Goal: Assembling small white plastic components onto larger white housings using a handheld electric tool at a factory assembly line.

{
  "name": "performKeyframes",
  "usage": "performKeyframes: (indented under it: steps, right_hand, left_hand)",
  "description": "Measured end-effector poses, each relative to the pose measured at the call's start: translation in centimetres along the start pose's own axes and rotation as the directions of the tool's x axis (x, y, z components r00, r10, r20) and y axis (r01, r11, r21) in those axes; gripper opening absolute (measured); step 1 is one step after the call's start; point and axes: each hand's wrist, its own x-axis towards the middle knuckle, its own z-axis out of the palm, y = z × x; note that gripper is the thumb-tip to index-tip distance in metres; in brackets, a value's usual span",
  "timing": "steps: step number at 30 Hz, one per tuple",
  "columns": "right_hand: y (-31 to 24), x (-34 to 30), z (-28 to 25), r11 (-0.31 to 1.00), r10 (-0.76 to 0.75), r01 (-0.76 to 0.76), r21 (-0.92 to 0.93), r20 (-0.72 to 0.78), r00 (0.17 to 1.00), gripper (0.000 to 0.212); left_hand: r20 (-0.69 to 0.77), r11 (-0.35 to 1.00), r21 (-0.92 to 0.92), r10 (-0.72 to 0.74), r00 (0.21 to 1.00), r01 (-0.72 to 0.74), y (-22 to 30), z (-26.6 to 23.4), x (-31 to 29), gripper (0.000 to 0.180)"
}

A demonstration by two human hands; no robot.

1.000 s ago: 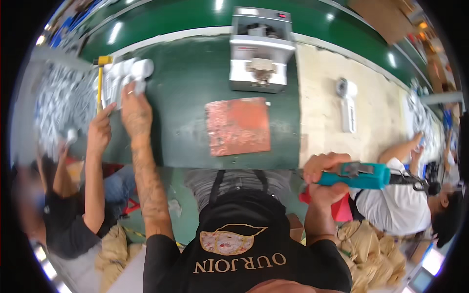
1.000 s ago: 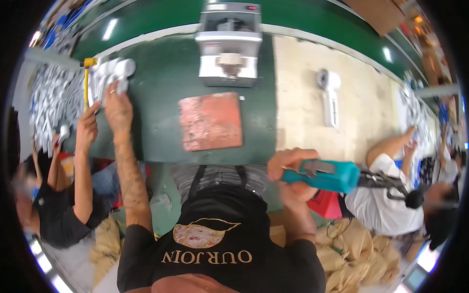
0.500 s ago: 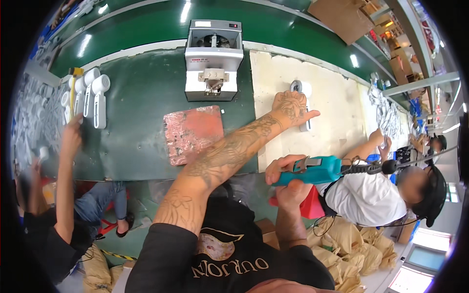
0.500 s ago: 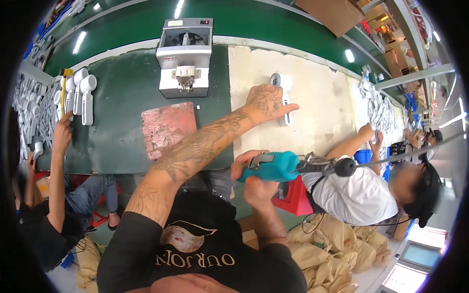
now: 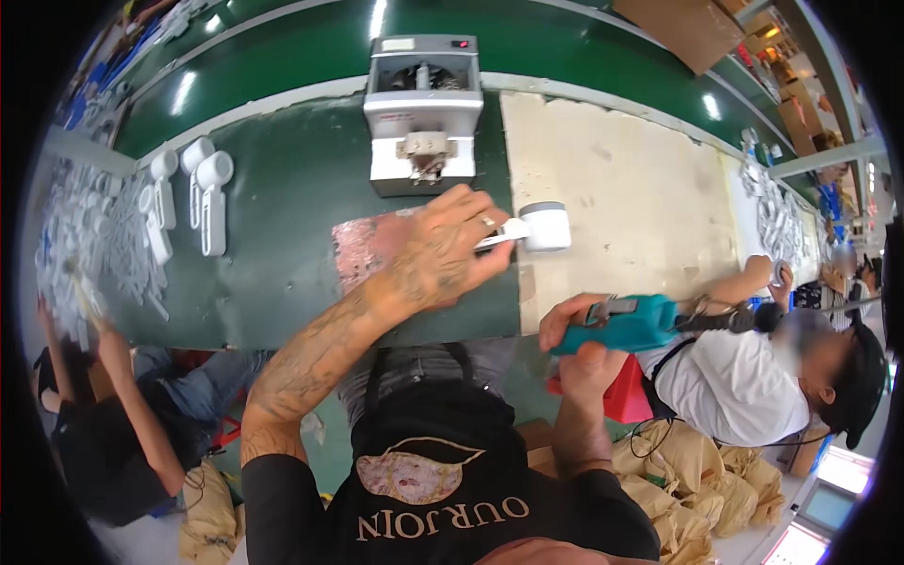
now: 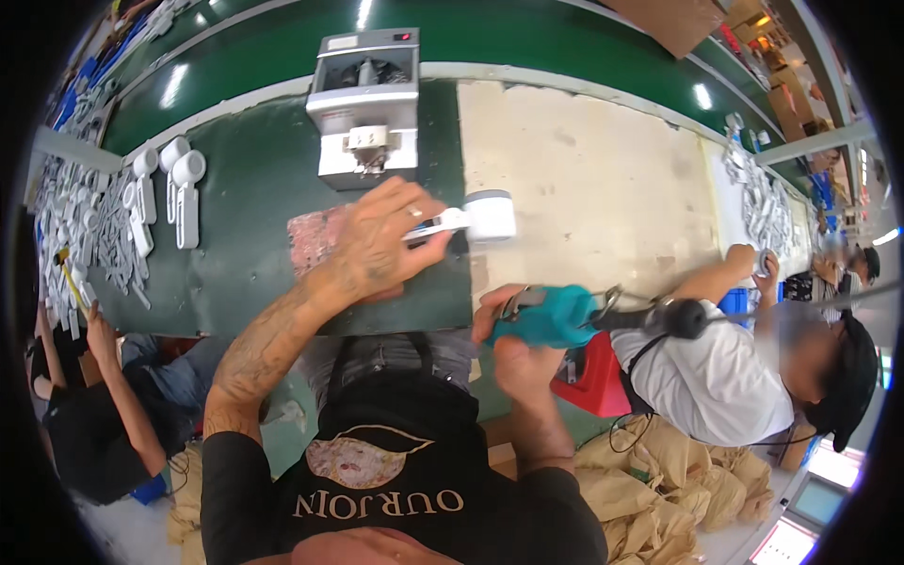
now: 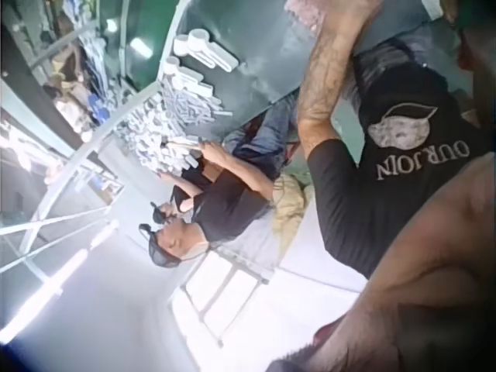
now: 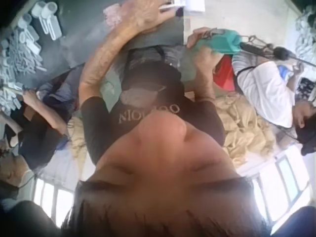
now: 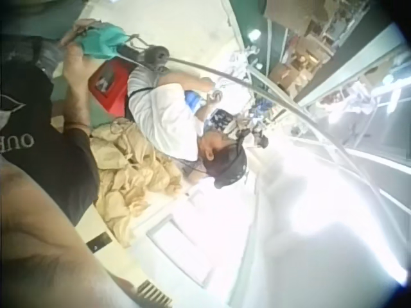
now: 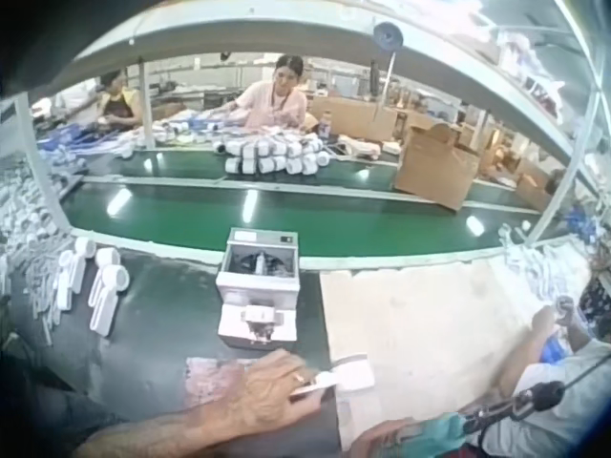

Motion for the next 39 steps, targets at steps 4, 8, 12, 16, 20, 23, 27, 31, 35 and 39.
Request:
performKeyframes:
  steps: [4,8,12,16,20,23,27,31,35,39]
  right_hand:
    - [-0.6,2.2,3.4,0.999,0.023,-0.025,0.030,0.073,0.997,0.081]
    - [0.7,6.9,7.1,0.982,-0.045,0.011,0.187,0.177,0.983,0.081]
    - [2.8,12.2,12.3,0.932,-0.267,0.222,0.286,0.126,0.956,0.061]
    - [4.6,15.4,14.4,0.925,-0.365,0.331,0.185,0.196,0.910,0.050]
    - [5.9,16.3,15.5,0.932,-0.360,0.356,0.059,0.223,0.906,0.042]
    - [6.7,16.6,15.1,0.937,-0.349,0.336,0.092,0.240,0.906,0.036]
    - [6.2,16.4,14.8,0.959,-0.282,0.278,0.051,0.255,0.925,0.036]
    - [5.2,14.6,14.2,0.979,-0.202,0.203,0.021,0.245,0.948,0.044]
    - [4.1,12.6,12.6,0.986,-0.163,0.163,0.016,0.227,0.960,0.054]
    - [4.3,12.0,12.3,0.985,-0.172,0.171,0.026,0.260,0.950,0.056]
  left_hand:
    - [-0.020,0.988,0.052,-0.143,0.990,0.144,-1.5,-4.3,-4.8,0.022]
    - [0.122,0.945,0.021,-0.327,0.937,0.327,-2.8,-6.5,-5.8,0.026]
    - [0.032,0.970,0.098,-0.227,0.973,0.223,-3.2,-6.2,-6.2,0.032]
    - [0.070,0.980,0.115,-0.169,0.983,0.161,-3.9,-6.0,-7.3,0.039]
    - [0.018,0.974,0.102,-0.205,0.979,0.202,-4.4,-5.5,-8.1,0.039]
    - [0.001,0.975,0.093,-0.204,0.979,0.203,-4.2,-5.3,-7.9,0.038]
    - [0.009,0.973,0.060,-0.225,0.974,0.224,-4.0,-5.4,-7.9,0.038]
    - [-0.019,0.974,0.067,-0.215,0.976,0.216,-4.4,-5.3,-8.1,0.037]
    - [-0.008,0.976,0.055,-0.209,0.978,0.209,-4.3,-5.3,-7.6,0.038]
    - [-0.011,0.977,0.055,-0.204,0.979,0.204,-4.4,-5.3,-7.7,0.036]
